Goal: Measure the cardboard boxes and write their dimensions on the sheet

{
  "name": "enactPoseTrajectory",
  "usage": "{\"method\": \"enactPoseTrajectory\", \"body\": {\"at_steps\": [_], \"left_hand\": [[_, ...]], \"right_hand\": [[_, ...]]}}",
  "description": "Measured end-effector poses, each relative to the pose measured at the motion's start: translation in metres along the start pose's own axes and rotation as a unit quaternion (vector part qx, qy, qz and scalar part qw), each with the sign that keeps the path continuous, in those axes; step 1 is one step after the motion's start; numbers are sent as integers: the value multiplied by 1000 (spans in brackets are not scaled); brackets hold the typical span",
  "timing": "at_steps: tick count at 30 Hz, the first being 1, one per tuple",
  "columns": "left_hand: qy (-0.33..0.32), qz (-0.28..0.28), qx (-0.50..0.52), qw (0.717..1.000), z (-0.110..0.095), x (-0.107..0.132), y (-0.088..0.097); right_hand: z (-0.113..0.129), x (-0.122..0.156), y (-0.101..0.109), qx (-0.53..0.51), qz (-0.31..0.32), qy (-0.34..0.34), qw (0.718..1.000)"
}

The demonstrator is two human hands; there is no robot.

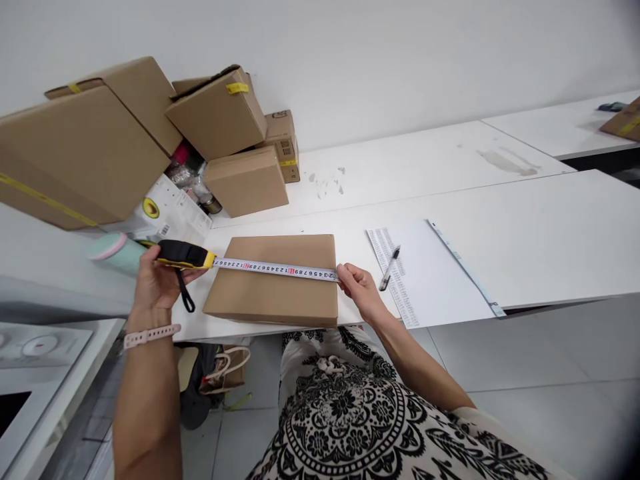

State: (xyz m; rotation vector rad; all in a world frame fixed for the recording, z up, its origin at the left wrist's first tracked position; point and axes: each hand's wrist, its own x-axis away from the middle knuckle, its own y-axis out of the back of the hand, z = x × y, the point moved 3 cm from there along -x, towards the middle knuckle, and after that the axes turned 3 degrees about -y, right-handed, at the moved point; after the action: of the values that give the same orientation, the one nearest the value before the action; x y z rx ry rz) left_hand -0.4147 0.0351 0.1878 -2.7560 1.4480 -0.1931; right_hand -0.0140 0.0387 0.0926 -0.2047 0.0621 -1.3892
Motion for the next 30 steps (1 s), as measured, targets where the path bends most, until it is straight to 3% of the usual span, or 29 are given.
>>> {"method": "enactPoseTrajectory", "body": {"at_steps": [7, 18, 30], "left_hand": [[27, 15, 32, 999, 23, 2, 5], [78, -19, 122, 989, 31, 35, 0], [100, -56, 84, 990, 29, 26, -4]], "right_hand": [[-4, -9, 3, 12, -11, -32, 999], [-11, -20, 3, -9, 8, -85, 996], [-9, -22, -2, -34, 19, -122, 992]]}}
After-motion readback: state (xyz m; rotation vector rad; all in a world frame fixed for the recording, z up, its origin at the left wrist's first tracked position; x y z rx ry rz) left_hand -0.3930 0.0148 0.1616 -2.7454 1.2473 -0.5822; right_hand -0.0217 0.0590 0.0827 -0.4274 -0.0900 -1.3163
